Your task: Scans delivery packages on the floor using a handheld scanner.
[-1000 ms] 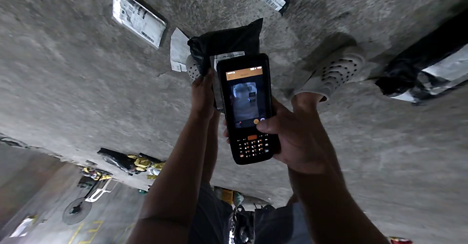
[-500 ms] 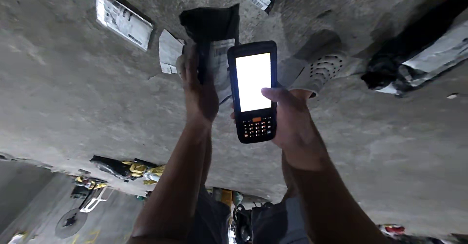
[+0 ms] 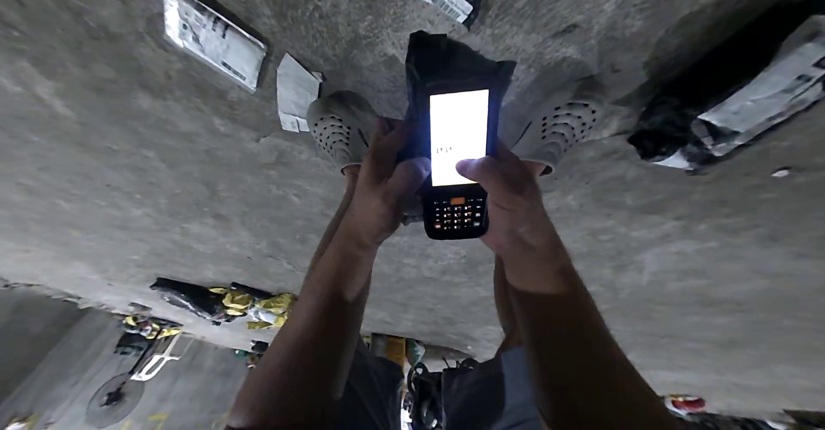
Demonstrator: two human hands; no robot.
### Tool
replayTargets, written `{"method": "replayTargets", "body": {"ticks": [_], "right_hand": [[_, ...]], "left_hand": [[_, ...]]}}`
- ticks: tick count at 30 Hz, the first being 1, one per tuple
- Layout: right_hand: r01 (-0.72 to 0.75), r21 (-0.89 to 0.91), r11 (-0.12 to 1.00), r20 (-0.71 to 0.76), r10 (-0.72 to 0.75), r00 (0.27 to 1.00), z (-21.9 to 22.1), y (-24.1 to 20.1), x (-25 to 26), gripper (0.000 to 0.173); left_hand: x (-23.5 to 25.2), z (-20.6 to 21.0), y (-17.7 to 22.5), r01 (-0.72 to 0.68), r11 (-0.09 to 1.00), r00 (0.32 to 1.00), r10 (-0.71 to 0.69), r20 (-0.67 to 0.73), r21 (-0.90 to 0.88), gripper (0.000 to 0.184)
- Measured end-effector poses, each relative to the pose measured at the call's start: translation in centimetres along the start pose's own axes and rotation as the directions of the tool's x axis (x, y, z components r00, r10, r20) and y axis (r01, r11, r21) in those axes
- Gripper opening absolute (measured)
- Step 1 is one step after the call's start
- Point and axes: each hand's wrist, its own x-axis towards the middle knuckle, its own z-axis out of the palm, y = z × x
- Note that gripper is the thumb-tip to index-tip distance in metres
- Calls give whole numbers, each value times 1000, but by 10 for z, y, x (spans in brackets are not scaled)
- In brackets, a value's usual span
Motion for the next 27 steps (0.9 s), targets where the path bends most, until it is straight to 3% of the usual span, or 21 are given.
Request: {"method": "replayTargets", "body": {"ticks": [6,18,27], "right_hand": [[16,-74,997,12,-15,1000,1,0,0,36],[55,-58,997,118,-47,992,0,3,3,47],[-8,-10,1000,141,9,990,1,1,5,55]], "left_hand": [[5,-3,-4,12,998,1000,-11,-21,61,39],[5,-4,-2,40,990,997,-32,-64,138,35],[8,-8,-8,-56,998,998,57,-41,21,37]]}}
